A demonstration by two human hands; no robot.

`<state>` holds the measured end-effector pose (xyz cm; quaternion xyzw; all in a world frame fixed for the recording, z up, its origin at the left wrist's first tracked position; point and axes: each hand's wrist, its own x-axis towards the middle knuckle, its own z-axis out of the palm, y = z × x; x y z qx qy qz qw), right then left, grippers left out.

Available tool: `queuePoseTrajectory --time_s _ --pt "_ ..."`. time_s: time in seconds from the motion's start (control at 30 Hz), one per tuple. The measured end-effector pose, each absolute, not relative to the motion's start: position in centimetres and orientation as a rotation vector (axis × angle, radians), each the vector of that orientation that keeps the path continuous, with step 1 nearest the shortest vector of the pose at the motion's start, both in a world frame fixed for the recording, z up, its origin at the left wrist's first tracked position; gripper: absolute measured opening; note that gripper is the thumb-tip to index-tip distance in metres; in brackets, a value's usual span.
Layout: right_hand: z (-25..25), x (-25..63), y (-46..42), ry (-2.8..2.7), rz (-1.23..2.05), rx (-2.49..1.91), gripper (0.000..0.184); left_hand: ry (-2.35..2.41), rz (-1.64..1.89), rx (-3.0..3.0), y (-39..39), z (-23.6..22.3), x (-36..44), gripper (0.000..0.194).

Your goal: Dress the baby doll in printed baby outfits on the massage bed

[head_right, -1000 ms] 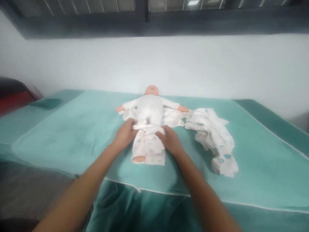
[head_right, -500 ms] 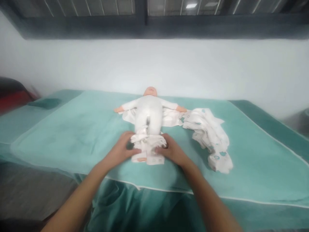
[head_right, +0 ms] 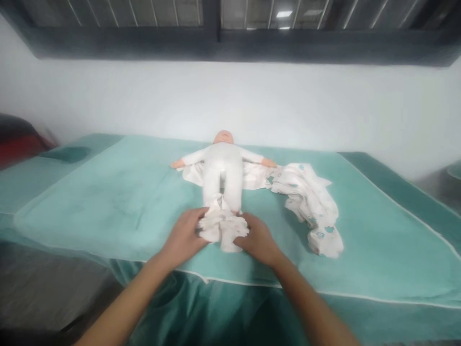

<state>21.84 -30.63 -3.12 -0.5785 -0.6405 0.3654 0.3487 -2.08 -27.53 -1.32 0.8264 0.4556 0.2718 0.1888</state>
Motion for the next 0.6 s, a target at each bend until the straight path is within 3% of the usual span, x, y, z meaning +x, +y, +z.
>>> queuePoseTrajectory --time_s 0.07,0.17,0.37,0.53,0.6 --pt "-2.8 22.5 -31.2 -1.566 1.221 -1.328 0.021 1.309 0.722 2.150 -28.4 -0.3 -2.3 0.051" --pt "-2.2 23.6 -32.0 -1.481 1.503 -1.099 0.032 1.227 0.678 1.875 -29.5 1.6 -2.8 0.050" --pt "3.3 23.3 -32.9 -2.063 1.648 -1.072 0.046 0.852 0.370 1.664 -30.0 6.2 -4.9 0.032" --pt "9.8 21.2 -33.0 -2.854 1.360 -1.151 0.063 0.619 -0.328 2.002 -29.8 10.2 -6.4 0.062" --pt "12.1 20.5 -32.8 -2.943 1.391 -1.105 0.066 0.536 -0.436 2.082 -30.1 11.4 -6.3 0.064"
